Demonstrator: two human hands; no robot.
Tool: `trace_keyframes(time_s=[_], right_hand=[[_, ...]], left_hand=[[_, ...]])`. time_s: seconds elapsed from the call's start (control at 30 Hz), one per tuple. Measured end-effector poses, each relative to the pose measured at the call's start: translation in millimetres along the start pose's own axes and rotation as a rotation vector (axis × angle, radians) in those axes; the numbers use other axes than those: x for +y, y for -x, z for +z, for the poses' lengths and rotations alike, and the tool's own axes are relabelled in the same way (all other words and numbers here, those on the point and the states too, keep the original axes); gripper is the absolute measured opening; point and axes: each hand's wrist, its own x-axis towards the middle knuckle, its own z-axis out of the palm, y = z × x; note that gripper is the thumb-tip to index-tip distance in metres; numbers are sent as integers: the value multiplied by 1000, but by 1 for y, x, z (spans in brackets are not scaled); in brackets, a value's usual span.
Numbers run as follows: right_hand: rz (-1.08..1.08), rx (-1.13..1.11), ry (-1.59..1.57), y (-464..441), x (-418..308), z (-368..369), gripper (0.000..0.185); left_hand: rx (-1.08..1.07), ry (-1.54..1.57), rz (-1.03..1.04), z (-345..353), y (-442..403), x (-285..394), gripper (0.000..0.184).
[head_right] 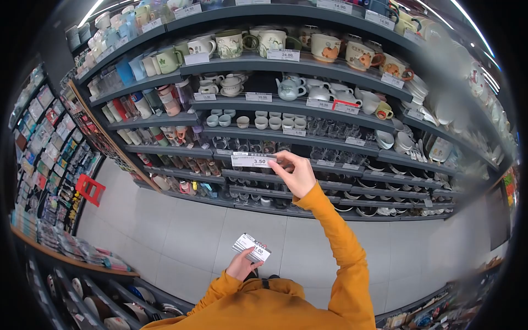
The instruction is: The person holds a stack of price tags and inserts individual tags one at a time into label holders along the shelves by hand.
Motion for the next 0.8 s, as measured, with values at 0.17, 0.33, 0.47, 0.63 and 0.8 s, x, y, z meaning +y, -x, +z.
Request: trace_keyframes(time_s=[0.17, 0.33, 0.47, 0.63, 0.8], right_hand=[[11, -10, 170, -65, 54, 18, 21], [123, -22, 425, -136, 140, 52, 22], [80, -18, 562, -190, 178, 88, 23], [106, 51, 517, -230, 204, 123, 23], [187, -56, 483, -242, 214, 129, 24]], left_hand=[[-26, 4, 1, -23, -32, 36, 35], [-47, -25, 73, -32, -56, 97, 33], [-33, -22, 125, -52, -64, 133, 34], [25, 29, 143, -84, -69, 153, 35], [57, 64, 139, -100, -77, 172, 35]])
